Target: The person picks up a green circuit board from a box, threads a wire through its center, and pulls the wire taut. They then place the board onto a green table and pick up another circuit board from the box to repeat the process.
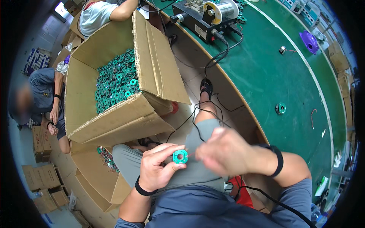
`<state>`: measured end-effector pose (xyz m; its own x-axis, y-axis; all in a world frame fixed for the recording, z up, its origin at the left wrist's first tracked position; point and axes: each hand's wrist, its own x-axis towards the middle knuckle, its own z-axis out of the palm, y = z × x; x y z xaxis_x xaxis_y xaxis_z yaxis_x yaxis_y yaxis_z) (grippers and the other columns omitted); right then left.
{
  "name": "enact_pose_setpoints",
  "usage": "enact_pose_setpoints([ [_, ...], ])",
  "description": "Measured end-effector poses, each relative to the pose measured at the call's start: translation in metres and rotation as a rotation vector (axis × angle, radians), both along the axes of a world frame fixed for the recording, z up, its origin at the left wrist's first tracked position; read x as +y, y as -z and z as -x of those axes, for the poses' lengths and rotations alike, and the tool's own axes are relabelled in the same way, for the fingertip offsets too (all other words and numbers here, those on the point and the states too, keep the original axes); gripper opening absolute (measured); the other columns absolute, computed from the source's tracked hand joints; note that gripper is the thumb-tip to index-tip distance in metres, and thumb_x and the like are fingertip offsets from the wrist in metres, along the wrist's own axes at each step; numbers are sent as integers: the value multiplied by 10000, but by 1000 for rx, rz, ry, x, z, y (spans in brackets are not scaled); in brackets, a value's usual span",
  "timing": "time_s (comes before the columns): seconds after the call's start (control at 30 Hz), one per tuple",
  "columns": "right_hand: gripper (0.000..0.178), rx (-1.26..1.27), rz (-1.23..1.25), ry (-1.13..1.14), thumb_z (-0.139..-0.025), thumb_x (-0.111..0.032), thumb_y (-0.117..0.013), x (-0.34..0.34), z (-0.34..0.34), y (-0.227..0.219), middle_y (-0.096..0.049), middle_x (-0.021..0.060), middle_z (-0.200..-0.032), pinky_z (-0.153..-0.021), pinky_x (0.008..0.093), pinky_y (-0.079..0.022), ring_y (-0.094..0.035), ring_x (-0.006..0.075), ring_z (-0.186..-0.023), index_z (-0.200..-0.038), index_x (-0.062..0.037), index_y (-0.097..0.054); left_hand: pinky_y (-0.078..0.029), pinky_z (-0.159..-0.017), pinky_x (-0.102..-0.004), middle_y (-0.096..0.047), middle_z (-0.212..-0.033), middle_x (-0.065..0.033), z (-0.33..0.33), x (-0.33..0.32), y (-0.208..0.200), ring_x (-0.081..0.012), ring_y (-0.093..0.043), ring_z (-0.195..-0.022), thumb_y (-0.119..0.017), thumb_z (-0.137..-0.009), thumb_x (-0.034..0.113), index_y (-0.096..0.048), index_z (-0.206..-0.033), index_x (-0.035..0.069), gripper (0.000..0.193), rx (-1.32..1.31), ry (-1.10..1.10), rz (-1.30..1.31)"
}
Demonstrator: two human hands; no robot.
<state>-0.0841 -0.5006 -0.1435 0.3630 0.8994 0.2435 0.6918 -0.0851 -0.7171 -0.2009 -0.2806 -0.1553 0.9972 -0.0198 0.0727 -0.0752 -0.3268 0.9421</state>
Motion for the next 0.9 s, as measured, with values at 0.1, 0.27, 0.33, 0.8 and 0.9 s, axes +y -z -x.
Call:
enact_pose_setpoints([
  [0.1,73,69,67,38,-842,-86,-608,1,6,17,-627,28,-650,-649,361,-466,-639,237,-615,-894,-81,-659,-549,-752,-310,-729,-969,-140,1,-4,-2,-230,-705,-850,-847,-739,65,-717,-1116,-10,406,-21,-7,-19],
  [0.27,160,764,266,9,-965,-144,-562,7,-2,4,-597,26,-630,-636,301,-468,-609,120,-599,-970,-48,-690,-549,-755,-310,-729,-981,-139,6,1,6,-234,-707,-852,-845,-738,57,-716,-1117,-9,405,-28,-52,-27],
  [0.33,223,1083,261,-26,-1011,-175,-538,7,-4,13,-604,35,-650,-609,276,-458,-566,63,-615,-998,-29,-707,-549,-755,-311,-729,-984,-139,6,1,6,-235,-707,-853,-846,-737,57,-717,-1117,-8,407,-35,-51,-29],
  [0.8,151,532,102,-161,-954,-100,-587,5,2,0,-657,40,-679,-575,296,-479,-567,105,-571,-895,-50,-716,-545,-740,-305,-725,-974,-131,2,-4,7,-219,-701,-841,-852,-728,70,-721,-1117,-2,417,-40,-46,-19],
  [0.9,152,629,123,68,-971,-126,-590,3,-9,6,-665,58,-708,-604,280,-506,-619,95,-616,-916,-55,-713,-544,-734,-306,-726,-977,-126,3,-6,6,-216,-701,-842,-852,-730,66,-718,-1125,-3,423,-27,-48,-22],
])
